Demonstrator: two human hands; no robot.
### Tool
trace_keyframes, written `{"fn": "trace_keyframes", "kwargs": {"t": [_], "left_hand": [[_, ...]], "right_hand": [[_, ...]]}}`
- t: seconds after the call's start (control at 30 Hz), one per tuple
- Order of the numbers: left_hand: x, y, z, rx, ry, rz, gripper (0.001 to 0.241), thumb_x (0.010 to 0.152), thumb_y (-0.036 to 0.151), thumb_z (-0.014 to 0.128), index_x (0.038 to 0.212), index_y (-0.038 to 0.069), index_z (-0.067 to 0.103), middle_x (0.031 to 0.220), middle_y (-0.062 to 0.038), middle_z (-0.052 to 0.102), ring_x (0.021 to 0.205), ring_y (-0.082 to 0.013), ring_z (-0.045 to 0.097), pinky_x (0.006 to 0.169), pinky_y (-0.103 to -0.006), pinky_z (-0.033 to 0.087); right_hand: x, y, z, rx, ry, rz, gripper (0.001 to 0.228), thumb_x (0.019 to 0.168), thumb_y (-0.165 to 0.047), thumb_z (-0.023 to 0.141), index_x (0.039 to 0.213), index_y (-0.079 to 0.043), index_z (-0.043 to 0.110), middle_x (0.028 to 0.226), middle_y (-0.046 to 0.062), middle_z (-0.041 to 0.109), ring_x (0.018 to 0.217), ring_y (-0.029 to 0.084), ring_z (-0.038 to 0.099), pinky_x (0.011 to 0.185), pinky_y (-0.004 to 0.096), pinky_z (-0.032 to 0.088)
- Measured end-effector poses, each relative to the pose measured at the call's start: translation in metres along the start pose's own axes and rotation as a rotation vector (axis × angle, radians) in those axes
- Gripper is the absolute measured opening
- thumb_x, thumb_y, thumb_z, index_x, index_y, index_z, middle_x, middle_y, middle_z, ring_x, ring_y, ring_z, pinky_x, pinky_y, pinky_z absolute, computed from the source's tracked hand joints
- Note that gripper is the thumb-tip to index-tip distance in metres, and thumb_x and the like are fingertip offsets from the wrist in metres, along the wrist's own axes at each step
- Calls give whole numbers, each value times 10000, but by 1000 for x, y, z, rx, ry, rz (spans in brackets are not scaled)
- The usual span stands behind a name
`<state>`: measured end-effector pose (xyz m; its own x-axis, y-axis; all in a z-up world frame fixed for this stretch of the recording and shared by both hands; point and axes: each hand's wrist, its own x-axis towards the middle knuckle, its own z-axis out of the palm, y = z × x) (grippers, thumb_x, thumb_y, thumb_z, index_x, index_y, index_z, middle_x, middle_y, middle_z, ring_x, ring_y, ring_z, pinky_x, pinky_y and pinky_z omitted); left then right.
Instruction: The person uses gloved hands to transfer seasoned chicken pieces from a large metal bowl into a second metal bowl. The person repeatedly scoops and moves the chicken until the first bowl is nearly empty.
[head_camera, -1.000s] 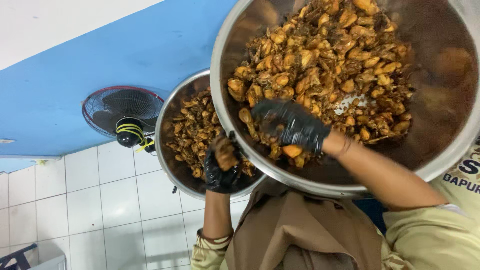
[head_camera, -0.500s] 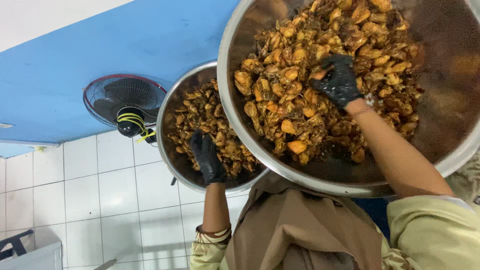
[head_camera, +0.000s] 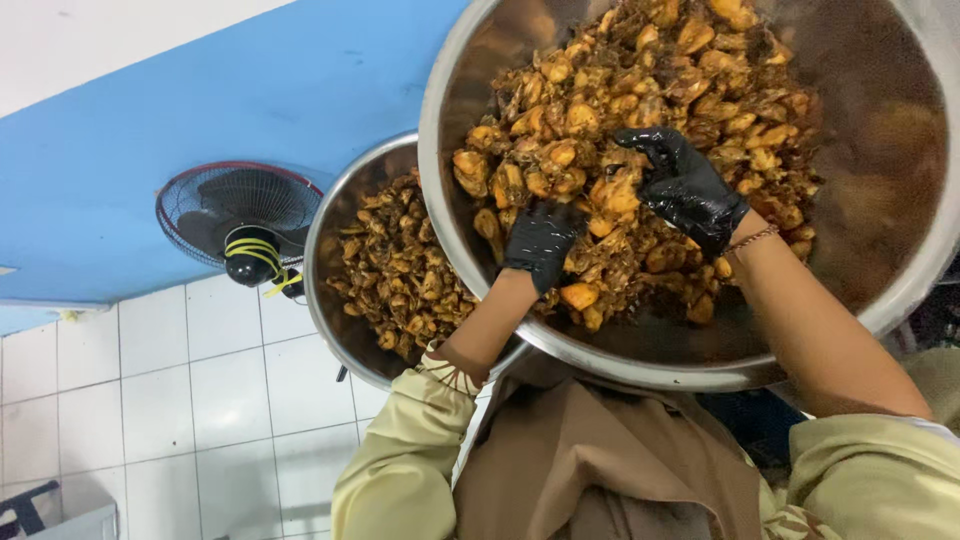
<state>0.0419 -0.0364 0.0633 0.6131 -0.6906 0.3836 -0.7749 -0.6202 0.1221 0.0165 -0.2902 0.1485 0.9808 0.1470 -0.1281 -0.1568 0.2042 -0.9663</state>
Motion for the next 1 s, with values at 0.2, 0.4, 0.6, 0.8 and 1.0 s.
{"fn": "trace_keyframes", "kwargs": {"t": [0.2,0.4,0.6,0.8,1.0], "left_hand": [[-1,-9,-17,-199,-284,-231,528,769,160,728,1279,77,616,1298,-241,593,1144,-415,598,908,-517,536],[-5,-6,-64,-1328,-185,-819,486,946,331,647,1367,99,572,1213,-158,697,1001,-337,693,908,-455,587],[-28,12,-106,-2363,178,-1058,549,944,417,637,1333,39,553,1206,-185,662,1055,-317,692,905,-484,620],[-75,-16,-146,-2570,587,-991,520,977,325,620,1387,15,543,1304,-215,629,1146,-329,667,969,-452,601],[-134,-60,-140,-2016,937,-1324,574,869,280,636,1407,118,520,1397,-145,600,1310,-343,576,1086,-540,504]], "right_hand": [[-16,-10,6,-163,23,35,726,792,152,649,1432,-170,531,1608,3,461,1523,187,387,1095,334,492],[-21,-16,26,-195,-103,-18,696,780,113,681,1407,-151,538,1552,50,506,1445,229,467,1050,388,529],[-24,-5,115,-696,-154,-423,661,808,-113,849,1400,-102,555,1494,152,527,1344,283,532,1069,452,483],[24,-4,134,381,-433,53,566,982,-276,655,1536,-190,581,1511,164,592,1298,333,569,1019,410,503],[83,17,61,-1296,-136,-665,573,706,39,754,1239,-155,677,1415,146,600,1298,349,560,1056,457,508]]}}
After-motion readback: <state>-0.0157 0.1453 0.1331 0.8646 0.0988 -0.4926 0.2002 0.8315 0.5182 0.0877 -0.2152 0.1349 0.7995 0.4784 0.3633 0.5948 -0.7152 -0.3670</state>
